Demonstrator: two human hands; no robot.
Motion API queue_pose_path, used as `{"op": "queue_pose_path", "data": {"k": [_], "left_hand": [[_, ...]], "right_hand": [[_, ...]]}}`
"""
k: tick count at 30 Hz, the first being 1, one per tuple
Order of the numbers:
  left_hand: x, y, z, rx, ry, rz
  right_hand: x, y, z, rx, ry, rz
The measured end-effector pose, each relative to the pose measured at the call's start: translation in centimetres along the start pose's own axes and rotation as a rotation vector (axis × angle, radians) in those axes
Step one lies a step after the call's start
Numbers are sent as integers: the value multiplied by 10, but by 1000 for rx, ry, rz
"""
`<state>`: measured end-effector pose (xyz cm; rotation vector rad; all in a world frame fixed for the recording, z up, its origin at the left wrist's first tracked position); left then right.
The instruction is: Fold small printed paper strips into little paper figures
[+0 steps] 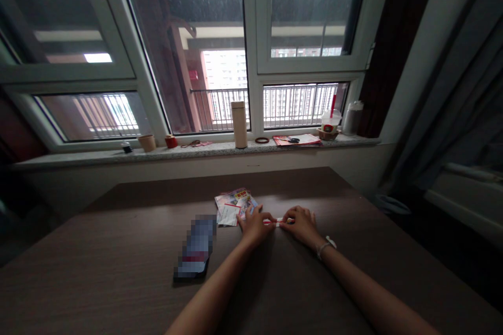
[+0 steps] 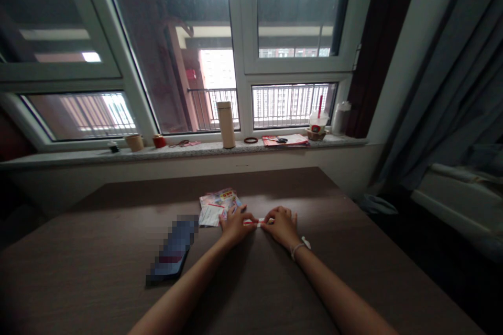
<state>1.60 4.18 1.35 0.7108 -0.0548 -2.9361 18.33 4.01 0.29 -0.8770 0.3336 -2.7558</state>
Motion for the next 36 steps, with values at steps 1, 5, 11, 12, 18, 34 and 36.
{"op": "queue_pose_path", "data": {"k": [1,5,11,12,18,34,36], "left_hand": [[1,0,0,9,-8,1],[3,-2,-3,28,-35,-12],[5,-3,-6,60,-73,-33],[6,-4,-6,64,-74,-33],[9,-5,-4,92,-86,-54],[12,-3,-3,122,-99,-62],[11,-3,-3,98,-88,-59]], "right_hand": [[0,0,0,-5,-1,3],[-2,0,-1,-4,-10,2],[-1,0,0,9,-6,0],[-1,0,0,10,-5,-1],[0,0,1,1,1,0],[-4,1,-3,15,24,25],[-3,1,-3,17,29,29]]}}
Point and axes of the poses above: each hand's wrist, its own y-axis away from the middle knuckle, its own z-axis out of the back of the hand, x = y × z, the point moved 5 cm from there along -y, towards the middle knuckle, and after that the axes turned 12 degrees about z, right-handed, at the moved point
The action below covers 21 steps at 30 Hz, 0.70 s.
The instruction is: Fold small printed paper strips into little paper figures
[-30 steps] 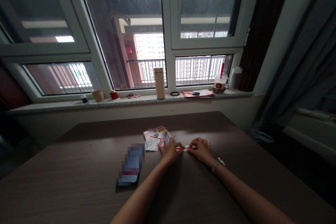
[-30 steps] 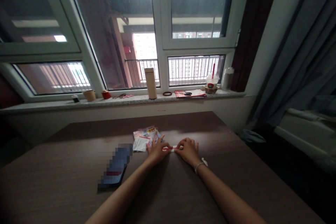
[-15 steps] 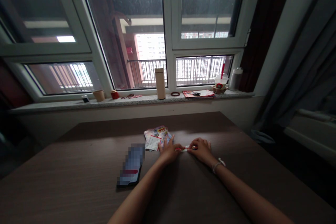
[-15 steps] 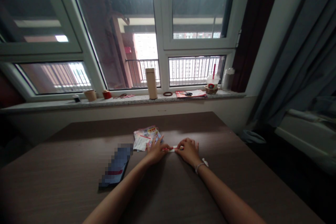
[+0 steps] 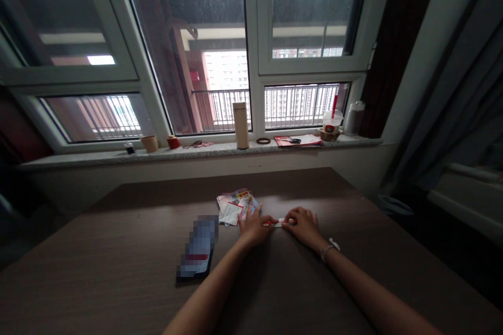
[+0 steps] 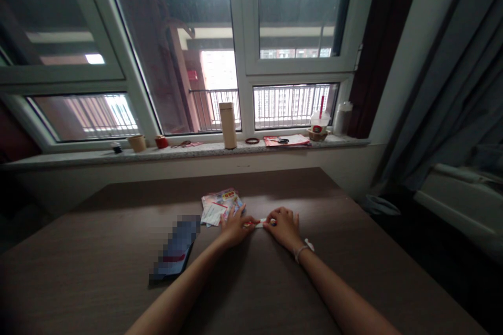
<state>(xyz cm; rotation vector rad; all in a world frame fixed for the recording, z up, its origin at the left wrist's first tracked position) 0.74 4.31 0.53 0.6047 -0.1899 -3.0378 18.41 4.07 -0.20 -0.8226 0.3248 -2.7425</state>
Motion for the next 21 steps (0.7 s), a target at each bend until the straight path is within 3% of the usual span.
{"op": "queue_pose_path", "data": {"k": [8,21], "left_hand": [[-7,1,0,-156,29,3],[-8,-1,3,-89,52,44]], "right_hand": [[1,-2,-2,-4,-1,-46],[-3,-9,3,51,-17,-93]]}}
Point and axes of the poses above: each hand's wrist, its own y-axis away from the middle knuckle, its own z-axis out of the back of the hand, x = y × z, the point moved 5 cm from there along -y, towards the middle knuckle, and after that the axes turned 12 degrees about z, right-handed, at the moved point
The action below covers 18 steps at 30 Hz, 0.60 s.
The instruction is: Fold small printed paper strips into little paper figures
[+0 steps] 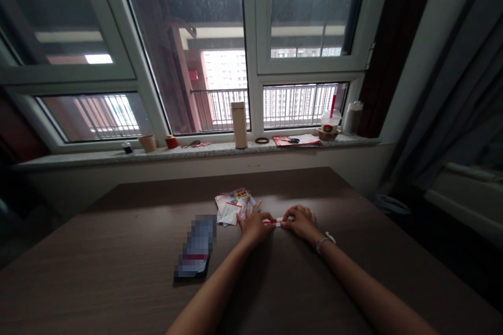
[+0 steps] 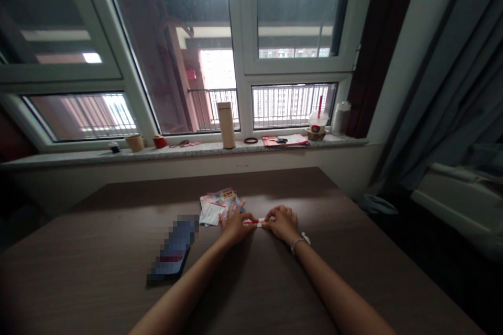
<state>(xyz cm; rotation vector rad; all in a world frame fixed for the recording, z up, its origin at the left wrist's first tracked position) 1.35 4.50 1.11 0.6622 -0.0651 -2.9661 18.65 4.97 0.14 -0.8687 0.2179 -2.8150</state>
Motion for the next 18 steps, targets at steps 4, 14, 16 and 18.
{"op": "queue_pose_path", "data": {"k": [4,14,16,18], "left_hand": [[1,0,-1,-12,13,-9],[0,3,0,-21,34,-3],[0,3,0,-30,32,-6],[1,4,-1,-42,22,-14]], "right_hand": [[-2,-1,1,33,5,13],[-7,-2,6,68,-20,26],[-7,-1,6,74,-21,27],[-8,0,6,71,-29,30]]}}
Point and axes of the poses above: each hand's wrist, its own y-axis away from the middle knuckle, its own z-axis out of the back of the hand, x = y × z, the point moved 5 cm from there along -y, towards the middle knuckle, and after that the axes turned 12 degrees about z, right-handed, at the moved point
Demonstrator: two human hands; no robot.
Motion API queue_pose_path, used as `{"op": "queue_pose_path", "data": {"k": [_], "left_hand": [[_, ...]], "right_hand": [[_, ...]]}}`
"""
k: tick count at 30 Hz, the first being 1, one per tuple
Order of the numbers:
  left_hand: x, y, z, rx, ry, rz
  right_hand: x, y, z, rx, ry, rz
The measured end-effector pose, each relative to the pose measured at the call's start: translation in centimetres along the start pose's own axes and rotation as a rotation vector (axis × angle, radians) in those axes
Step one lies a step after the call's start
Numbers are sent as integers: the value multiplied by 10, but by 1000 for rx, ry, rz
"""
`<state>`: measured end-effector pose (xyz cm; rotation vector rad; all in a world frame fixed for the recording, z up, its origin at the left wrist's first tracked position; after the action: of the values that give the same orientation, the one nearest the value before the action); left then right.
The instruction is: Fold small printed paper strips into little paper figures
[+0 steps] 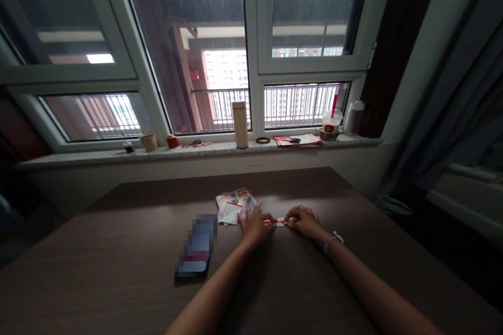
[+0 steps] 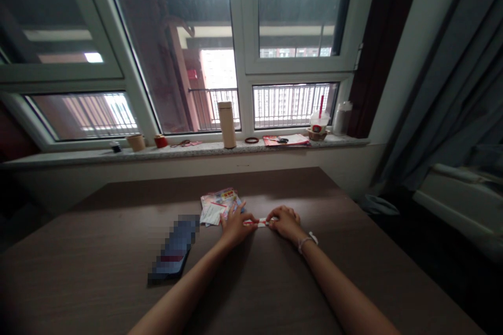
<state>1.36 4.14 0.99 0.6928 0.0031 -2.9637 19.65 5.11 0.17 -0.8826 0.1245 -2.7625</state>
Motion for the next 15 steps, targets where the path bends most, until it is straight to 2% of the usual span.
{"op": "queue_pose_path", "data": {"k": [9,15], "left_hand": [[1,3,-3,-49,-35,-43],[-2,3,-1,-68,-15,-48]], "right_hand": [[2,4,0,-40,-25,28],[7,6,-2,-128,31,43]]}}
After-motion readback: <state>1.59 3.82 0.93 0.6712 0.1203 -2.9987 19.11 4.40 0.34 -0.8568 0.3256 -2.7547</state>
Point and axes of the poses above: each hand's wrist, its own y-axis away from the middle knuckle, its own z-axis out of the back of the hand, x = y × z, the point moved 5 cm from there along -y, towards the middle knuckle, and after that the axes turned 12 degrees about z, right-handed, at the moved point
